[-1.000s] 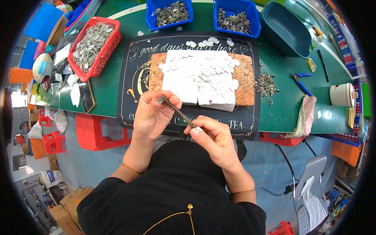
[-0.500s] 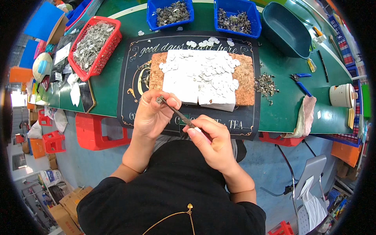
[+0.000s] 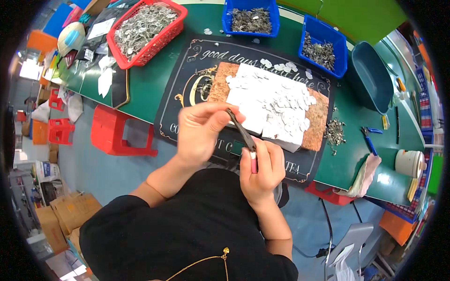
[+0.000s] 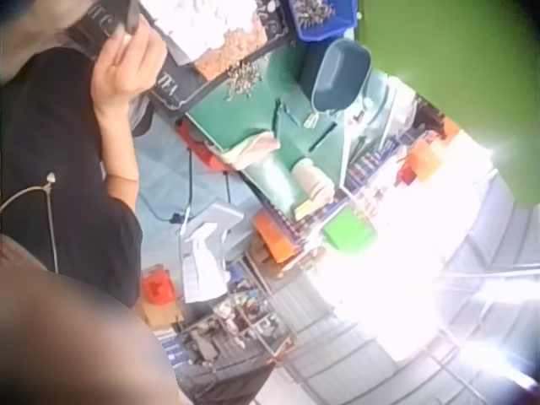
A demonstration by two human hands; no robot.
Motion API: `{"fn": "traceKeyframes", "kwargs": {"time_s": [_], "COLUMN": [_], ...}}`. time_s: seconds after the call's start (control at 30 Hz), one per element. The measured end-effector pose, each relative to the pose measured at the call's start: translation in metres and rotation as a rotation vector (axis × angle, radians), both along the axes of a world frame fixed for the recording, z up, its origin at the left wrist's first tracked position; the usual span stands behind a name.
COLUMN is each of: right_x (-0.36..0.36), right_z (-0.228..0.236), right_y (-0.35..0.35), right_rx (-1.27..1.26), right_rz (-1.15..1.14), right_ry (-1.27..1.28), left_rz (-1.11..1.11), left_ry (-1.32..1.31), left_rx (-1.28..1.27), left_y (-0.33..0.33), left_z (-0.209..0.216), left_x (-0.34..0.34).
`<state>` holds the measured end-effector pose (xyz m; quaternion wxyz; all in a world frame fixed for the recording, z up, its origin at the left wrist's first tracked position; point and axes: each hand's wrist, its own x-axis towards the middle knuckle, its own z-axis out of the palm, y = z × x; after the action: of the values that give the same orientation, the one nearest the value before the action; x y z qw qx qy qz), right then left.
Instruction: Using a small tool to pick up tiny components from bins and place them precisely onto a white template.
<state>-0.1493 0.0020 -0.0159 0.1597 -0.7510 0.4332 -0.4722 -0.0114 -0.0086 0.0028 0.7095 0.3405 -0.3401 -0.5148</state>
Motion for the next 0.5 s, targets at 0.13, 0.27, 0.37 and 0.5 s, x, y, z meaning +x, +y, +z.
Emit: {"fn": "traceKeyframes", "kwargs": {"time_s": [0.13, 0.27, 0.37, 0.5], "right_x": [-0.021, -0.05, -0.061, -0.065], "right_z": [0.018, 0.018, 0.023, 0.019], "right_y": [0.001, -0.008, -0.01, -0.009], "right_rx": [0.203, 0.232, 0.253, 0.296], "right_rz": [-0.012, -0.197, -0.247, -0.238], "right_ry": [-0.074, -0.099, -0.091, -0.15], "left_rz": [0.405, 0.512, 0.576, 0.501], "left_ry": [-0.839, -1.426, -1.655, -1.612], "left_rx": [0.015, 0.103, 0.114, 0.04], "left_y": [-0.015, -0.029, -0.034, -0.034], "left_z": [0.0, -0.013, -0.007, 0.013], "left_x": [0.055, 0.079, 0.071, 0.051]}}
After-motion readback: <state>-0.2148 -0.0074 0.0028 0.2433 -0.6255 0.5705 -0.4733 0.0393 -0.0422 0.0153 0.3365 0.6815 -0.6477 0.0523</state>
